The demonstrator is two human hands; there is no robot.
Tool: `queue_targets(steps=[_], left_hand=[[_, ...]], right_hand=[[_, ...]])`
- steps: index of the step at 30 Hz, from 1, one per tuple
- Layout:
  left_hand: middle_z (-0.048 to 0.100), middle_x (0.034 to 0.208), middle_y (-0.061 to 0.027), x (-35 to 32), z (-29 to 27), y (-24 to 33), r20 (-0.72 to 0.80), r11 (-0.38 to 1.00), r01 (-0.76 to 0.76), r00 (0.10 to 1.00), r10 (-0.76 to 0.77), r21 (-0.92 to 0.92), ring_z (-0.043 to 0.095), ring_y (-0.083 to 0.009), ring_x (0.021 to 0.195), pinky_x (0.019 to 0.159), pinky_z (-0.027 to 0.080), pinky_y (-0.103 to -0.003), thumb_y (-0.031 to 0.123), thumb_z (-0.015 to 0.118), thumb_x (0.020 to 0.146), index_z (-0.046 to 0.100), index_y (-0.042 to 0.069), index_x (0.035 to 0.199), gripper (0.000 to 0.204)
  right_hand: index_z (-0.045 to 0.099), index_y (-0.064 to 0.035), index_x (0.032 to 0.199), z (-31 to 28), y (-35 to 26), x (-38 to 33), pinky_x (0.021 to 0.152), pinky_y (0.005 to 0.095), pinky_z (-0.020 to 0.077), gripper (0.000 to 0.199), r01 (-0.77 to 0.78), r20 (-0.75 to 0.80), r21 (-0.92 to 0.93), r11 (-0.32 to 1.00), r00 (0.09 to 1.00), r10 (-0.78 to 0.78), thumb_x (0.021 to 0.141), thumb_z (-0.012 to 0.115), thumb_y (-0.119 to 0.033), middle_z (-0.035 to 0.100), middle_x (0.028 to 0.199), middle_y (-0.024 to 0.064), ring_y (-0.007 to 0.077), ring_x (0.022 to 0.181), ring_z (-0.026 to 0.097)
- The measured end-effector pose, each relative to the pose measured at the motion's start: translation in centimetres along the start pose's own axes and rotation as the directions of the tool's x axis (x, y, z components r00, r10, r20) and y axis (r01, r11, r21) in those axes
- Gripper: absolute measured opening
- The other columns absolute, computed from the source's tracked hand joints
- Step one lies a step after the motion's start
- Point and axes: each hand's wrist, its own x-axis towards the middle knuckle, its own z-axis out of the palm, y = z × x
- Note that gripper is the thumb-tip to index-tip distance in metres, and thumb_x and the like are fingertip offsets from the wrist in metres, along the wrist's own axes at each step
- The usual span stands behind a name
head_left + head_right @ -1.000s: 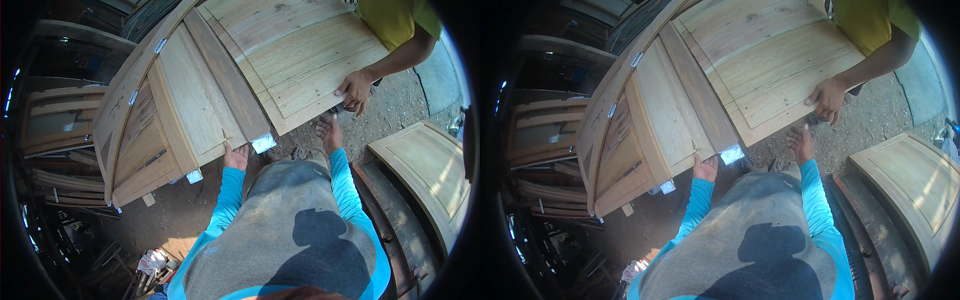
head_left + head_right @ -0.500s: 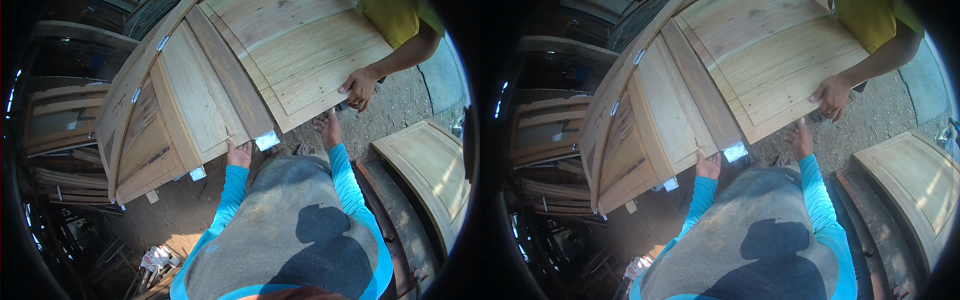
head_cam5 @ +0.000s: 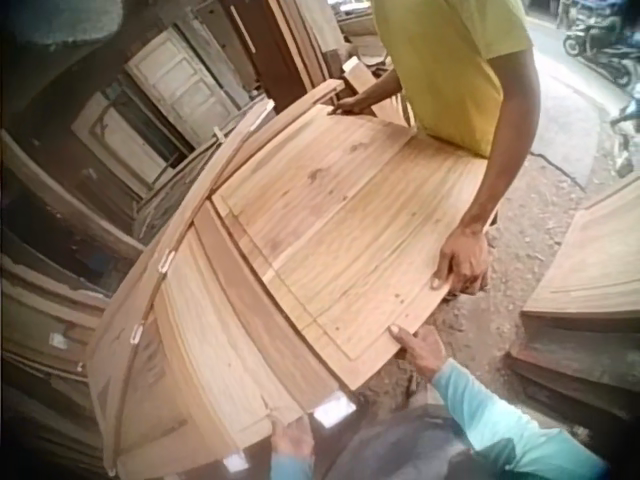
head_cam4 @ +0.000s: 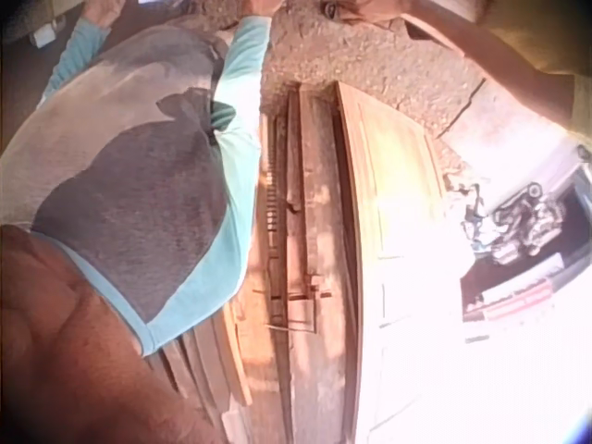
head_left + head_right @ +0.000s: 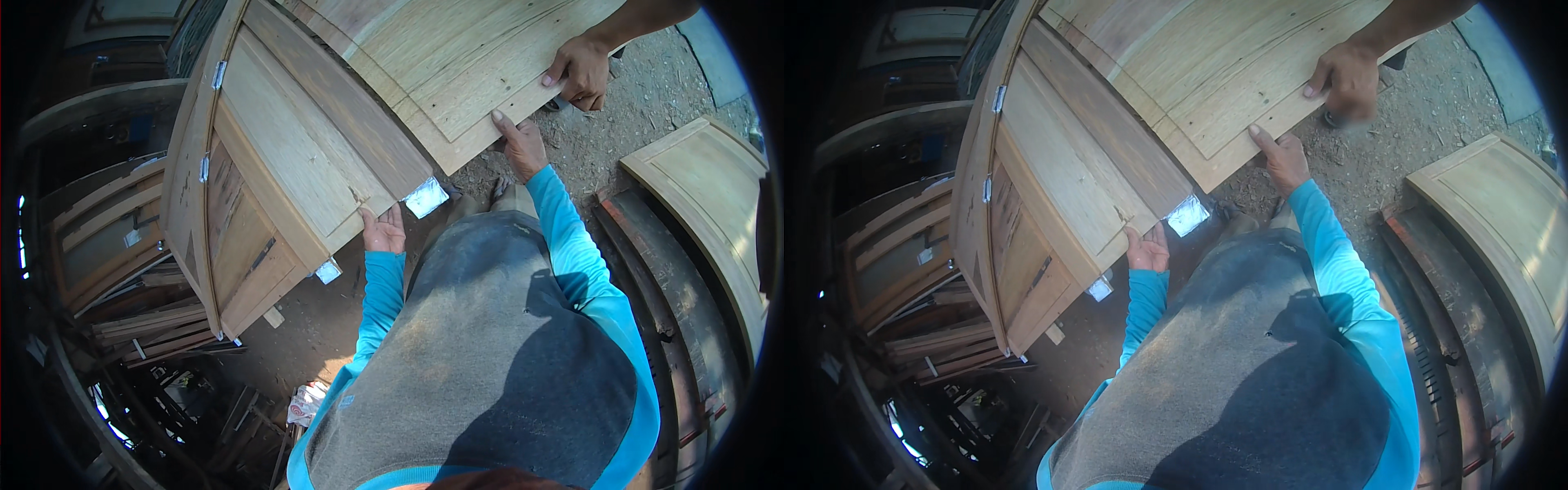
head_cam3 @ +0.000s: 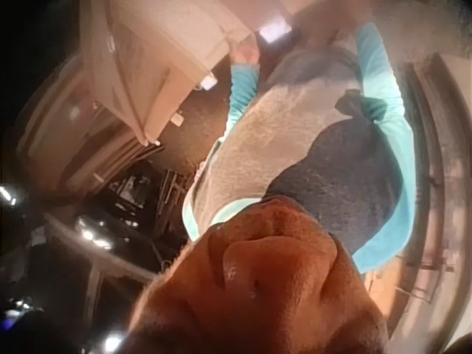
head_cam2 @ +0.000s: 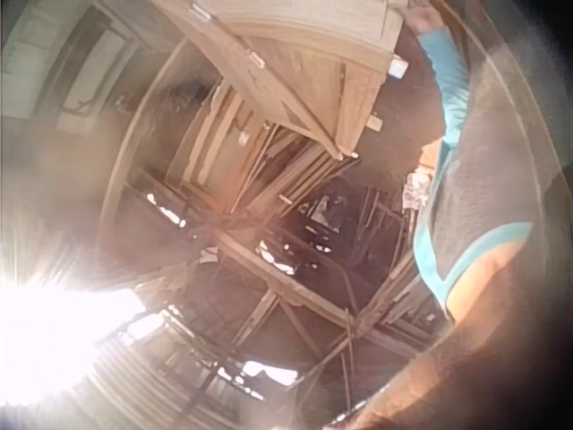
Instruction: The person joins wooden panels to form a large door, applying a substance from a white bucket with a tool and lifting the assembled sections.
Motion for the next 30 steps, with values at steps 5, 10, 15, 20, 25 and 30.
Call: queue_targets(steps=[5,10,15,20,25,30], left_hand=[[0.052,0.135,-0.0117,-0.3,0.1,0.4,-0.021,0.997,0.054,0.998,-0.055,-0.053,0.051,-0.0235,0.124,0.102,0.049,-0.035,0.038,0.053,0.097,0.044,0.005,0.136,0.052],[0.052,0.134,-0.0115,-0.2,0.0,0.4,-0.038,0.998,0.054,0.998,-0.054,-0.02,0.051,-0.0224,0.124,0.102,0.048,-0.035,0.043,0.055,0.095,0.044,0.007,0.136,0.056],[0.045,0.14,-0.0138,-0.6,0.5,-0.1,-0.07,0.996,0.068,0.995,-0.072,-0.06,0.042,-0.0262,0.13,0.11,0.037,-0.04,0.05,0.058,0.091,0.038,0.007,0.141,0.069],[0.036,0.142,-0.0206,-0.3,2.6,-0.6,-0.014,0.98,0.199,0.98,-0.199,-0.017,0.036,-0.0304,0.133,0.114,0.028,-0.041,0.056,0.062,0.086,0.027,-0.012,0.136,0.091],[0.035,0.145,-0.019,-0.3,2.2,-0.7,-0.037,0.985,0.145,0.989,-0.142,0.09,0.035,-0.0307,0.135,0.115,0.027,-0.043,0.054,0.057,0.09,0.027,-0.007,0.141,0.085],[0.037,0.146,-0.016,-0.6,2.6,-0.9,-0.086,0.984,0.167,0.983,-0.161,0.058,0.035,-0.0301,0.136,0.116,0.026,-0.045,0.055,0.053,0.092,0.031,0.0,0.143,0.078]], right_hand=[[0.059,0.0024,0.114,0.0,-0.6,0.1,0.065,0.0292,0.0558,0.046,0.015,0.012,-0.068,0.998,1.0,-0.014,0.091,0.065,-0.037,0.068,0.099,0.0092,0.0161,0.085,0.066],[0.062,0.0059,0.11,0.2,-0.6,0.2,0.062,0.0289,0.0564,0.046,0.035,-0.01,-0.073,0.997,0.999,-0.036,0.09,0.066,-0.035,0.068,0.093,0.0117,0.0164,0.078,0.066],[0.065,0.0062,0.104,0.2,-0.4,0.3,0.06,0.028,0.0546,0.044,0.03,-0.001,-0.148,0.988,1.0,-0.031,0.09,0.066,-0.035,0.068,0.089,0.0102,0.0147,0.074,0.065],[0.066,0.0062,0.102,-0.3,-0.7,0.5,0.059,0.028,0.0532,0.044,0.053,0.015,-0.153,0.987,0.999,-0.052,0.09,0.066,-0.036,0.068,0.087,0.0103,0.0146,0.07,0.064],[0.065,0.007,0.102,-0.4,-0.3,0.9,0.059,0.0277,0.0537,0.044,0.07,0.04,-0.175,0.982,0.997,-0.064,0.09,0.066,-0.036,0.068,0.086,0.0107,0.0148,0.069,0.064],[0.064,0.0077,0.103,0.0,-0.2,0.8,0.057,0.0283,0.0541,0.042,0.063,-0.008,-0.102,0.993,0.998,-0.064,0.09,0.066,-0.033,0.068,0.086,0.0118,0.0156,0.069,0.064]])
